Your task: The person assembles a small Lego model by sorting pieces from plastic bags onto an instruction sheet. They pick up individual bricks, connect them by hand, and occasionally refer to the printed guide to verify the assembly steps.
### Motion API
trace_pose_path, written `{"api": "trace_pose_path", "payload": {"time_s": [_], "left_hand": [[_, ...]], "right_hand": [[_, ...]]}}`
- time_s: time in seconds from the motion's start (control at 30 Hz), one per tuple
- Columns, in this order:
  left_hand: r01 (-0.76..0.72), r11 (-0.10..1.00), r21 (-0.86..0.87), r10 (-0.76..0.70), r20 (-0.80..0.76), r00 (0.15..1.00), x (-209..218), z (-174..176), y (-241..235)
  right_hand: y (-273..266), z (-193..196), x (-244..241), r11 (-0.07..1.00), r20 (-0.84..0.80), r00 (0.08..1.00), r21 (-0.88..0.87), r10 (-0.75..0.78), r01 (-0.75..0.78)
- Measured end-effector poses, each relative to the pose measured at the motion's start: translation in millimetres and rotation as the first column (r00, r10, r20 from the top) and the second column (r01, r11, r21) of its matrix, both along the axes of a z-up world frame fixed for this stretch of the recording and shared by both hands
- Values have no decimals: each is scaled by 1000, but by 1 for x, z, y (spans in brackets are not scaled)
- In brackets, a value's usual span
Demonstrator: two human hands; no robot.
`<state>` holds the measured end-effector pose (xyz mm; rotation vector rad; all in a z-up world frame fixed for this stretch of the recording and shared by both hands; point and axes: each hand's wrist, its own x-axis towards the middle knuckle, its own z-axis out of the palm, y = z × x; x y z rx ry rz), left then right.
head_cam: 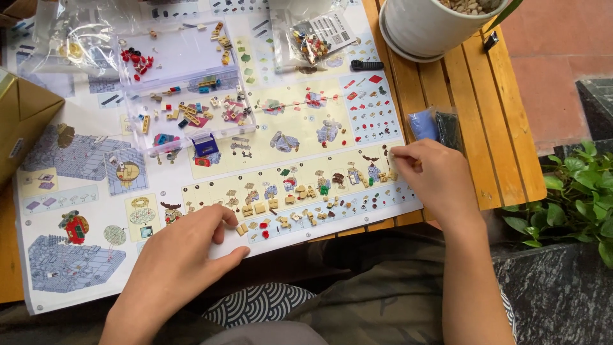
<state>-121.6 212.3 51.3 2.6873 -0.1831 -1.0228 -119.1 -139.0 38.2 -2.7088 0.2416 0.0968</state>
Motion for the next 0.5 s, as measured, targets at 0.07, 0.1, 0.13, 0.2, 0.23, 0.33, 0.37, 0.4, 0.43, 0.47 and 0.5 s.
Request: {"api": "trace_pose_path", "payload": {"time_s": [0.07, 0.1, 0.13, 0.2, 0.23, 0.33, 0.37, 0.4, 0.43, 0.47, 0.5], "left_hand": [[4, 1000, -3, -4, -2, 1000, 1, -1, 0], [8, 1000, -6, -8, -3, 1000, 1, -1, 0], [9, 1000, -7, -9, -3, 1000, 1, -1, 0], [-9, 1000, 2, 9, -21, 1000, 2, 1, -1], [-9, 1000, 1, 9, -20, 1000, 2, 1, -1], [-8, 1000, -17, 7, -23, 1000, 2, 2, 0], [-2, 1000, -23, 2, -15, 1000, 2, 2, 0], [6, 1000, -31, -6, -8, 1000, 2, 2, 0], [7, 999, -31, -7, -9, 1000, 2, 1, 0], [13, 999, -44, -13, 4, 1000, 1, 0, 1], [19, 998, -57, -18, 16, 1000, 1, -1, 1]], "right_hand": [[4, -8, 4, 999, 62, 998, 43, 26, -29], [6, -12, 6, 995, 125, 991, 84, 50, -61], [12, -6, 7, 995, 125, 991, 83, 50, -60], [22, 6, 11, 969, 59, 995, 239, -81, 64], [20, 9, 10, 969, 60, 995, 239, -80, 64], [14, 12, 11, 962, 147, 974, 236, -175, 137], [13, 10, 14, 971, 98, 981, 187, -169, 149], [12, 7, 16, 978, 49, 985, 136, -168, 160], [9, -2, 17, 978, 48, 985, 135, -169, 161], [6, -12, 19, 991, 60, 991, 66, -122, 118], [3, -21, 20, 997, 69, 995, -4, -73, 74]]}}
